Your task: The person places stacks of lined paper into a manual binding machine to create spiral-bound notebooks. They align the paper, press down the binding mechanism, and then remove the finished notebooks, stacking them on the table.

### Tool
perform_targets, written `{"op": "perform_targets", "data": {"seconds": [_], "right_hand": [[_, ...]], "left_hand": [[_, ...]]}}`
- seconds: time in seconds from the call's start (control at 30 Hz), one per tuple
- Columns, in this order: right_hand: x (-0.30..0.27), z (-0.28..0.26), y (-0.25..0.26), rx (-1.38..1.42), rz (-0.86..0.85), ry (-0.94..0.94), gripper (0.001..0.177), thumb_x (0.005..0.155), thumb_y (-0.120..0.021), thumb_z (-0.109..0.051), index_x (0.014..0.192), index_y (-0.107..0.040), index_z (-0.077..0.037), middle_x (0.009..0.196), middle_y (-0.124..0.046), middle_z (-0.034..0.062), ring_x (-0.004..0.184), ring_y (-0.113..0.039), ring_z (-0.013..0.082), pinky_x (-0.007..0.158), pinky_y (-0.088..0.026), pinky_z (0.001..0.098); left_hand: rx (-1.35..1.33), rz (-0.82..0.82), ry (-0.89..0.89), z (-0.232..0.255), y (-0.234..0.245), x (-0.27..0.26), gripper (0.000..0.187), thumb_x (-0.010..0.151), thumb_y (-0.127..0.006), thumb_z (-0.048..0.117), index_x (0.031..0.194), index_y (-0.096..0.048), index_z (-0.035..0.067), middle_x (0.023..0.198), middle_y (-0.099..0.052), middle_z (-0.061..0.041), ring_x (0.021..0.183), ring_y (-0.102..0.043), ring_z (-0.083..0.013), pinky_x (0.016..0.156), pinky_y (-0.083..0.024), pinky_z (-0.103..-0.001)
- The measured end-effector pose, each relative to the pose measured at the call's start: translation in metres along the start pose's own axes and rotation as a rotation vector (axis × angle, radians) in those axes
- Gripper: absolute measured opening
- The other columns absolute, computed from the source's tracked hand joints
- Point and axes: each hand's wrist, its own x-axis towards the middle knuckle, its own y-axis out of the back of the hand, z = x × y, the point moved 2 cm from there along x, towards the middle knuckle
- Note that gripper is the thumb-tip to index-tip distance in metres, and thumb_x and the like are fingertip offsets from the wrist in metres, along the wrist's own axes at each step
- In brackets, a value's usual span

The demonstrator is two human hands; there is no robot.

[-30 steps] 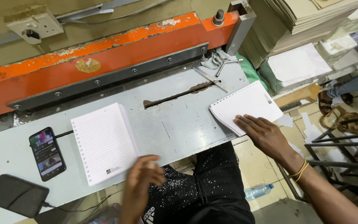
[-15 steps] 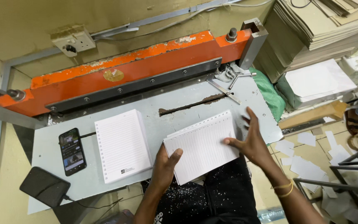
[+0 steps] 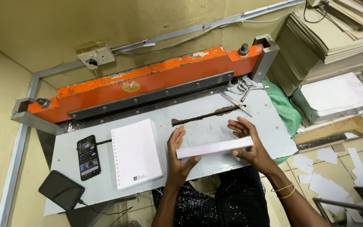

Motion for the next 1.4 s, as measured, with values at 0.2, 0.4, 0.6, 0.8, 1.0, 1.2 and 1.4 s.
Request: {"op": "perform_targets", "data": {"seconds": [0.2, 0.4, 0.6, 0.8, 1.0, 1.2, 1.4], "right_hand": [[0.004, 0.006, 0.006, -0.407, 0.091, -0.114, 0.068, 0.096, -0.062, -0.046, 0.156, -0.048, -0.017, 0.095, -0.057, 0.0019, 0.085, -0.051, 0.0179, 0.074, -0.045, 0.0338], [-0.052, -0.014, -0.055, -1.422, -0.265, 0.189, 0.085, 0.087, -0.053, -0.001, 0.166, -0.029, -0.02, 0.117, -0.055, 0.0204, 0.053, -0.064, 0.0239, 0.043, -0.053, 0.0379], [-0.006, -0.006, -0.002, -0.653, 0.019, -0.484, 0.063, 0.097, -0.058, -0.025, 0.155, -0.033, -0.022, 0.119, -0.059, 0.0089, 0.08, -0.062, 0.0361, 0.068, -0.046, 0.0485], [-0.054, -0.022, -0.049, -0.962, -0.201, -0.238, 0.064, 0.096, -0.058, -0.016, 0.15, -0.025, -0.019, 0.106, -0.064, 0.0167, 0.063, -0.069, 0.0212, 0.051, -0.061, 0.0329], [-0.013, -0.018, -0.017, -1.067, -0.07, -0.269, 0.065, 0.094, -0.058, -0.029, 0.148, -0.023, -0.016, 0.095, -0.058, 0.0108, 0.052, -0.058, 0.0265, 0.046, -0.043, 0.0431], [-0.001, -0.028, -0.002, -0.504, 0.179, -0.272, 0.066, 0.096, -0.07, -0.038, 0.147, -0.037, -0.013, 0.091, -0.056, 0.006, 0.079, -0.055, 0.0207, 0.073, -0.044, 0.0358], [0.008, 0.022, 0.005, -0.095, 0.231, -0.2, 0.077, 0.074, -0.089, -0.027, 0.144, -0.058, -0.014, 0.134, -0.079, 0.0106, 0.129, -0.071, 0.0259, 0.108, -0.059, 0.04]], "left_hand": [[0.018, 0.183, 0.172, -0.007, -0.01, 0.015, 0.085, 0.085, -0.069, 0.065, 0.152, -0.052, 0.015, 0.148, -0.071, -0.008, 0.133, -0.069, -0.0262, 0.109, -0.057, -0.046], [0.356, 0.351, 0.522, -0.029, -0.015, 0.018, 0.096, 0.089, -0.025, 0.081, 0.157, -0.052, 0.02, 0.139, -0.075, -0.01, 0.124, -0.074, -0.0314, 0.096, -0.063, -0.046], [0.459, 0.316, -0.322, -0.014, -0.035, -0.008, 0.033, 0.109, -0.055, 0.016, 0.138, -0.067, 0.004, 0.127, -0.079, -0.018, 0.112, -0.083, -0.0343, 0.091, -0.073, -0.045], [0.339, 0.425, 0.237, -0.023, -0.006, 0.008, 0.075, 0.102, -0.031, 0.067, 0.144, -0.067, 0.015, 0.111, -0.083, -0.012, 0.098, -0.082, -0.0272, 0.079, -0.069, -0.042], [0.327, 0.441, -0.185, -0.012, -0.016, -0.01, 0.051, 0.108, -0.039, 0.038, 0.128, -0.072, 0.004, 0.111, -0.084, -0.013, 0.103, -0.084, -0.0288, 0.086, -0.07, -0.041], [0.059, 0.342, -0.079, -0.049, 0.001, -0.01, 0.07, 0.103, -0.05, 0.065, 0.138, -0.061, 0.005, 0.124, -0.071, -0.014, 0.106, -0.07, -0.0254, 0.085, -0.059, -0.038], [-0.102, 0.109, 0.191, -0.039, -0.002, 0.009, 0.085, 0.079, -0.091, 0.04, 0.149, -0.054, 0.01, 0.121, -0.072, -0.008, 0.109, -0.072, -0.0245, 0.092, -0.068, -0.04]]}}
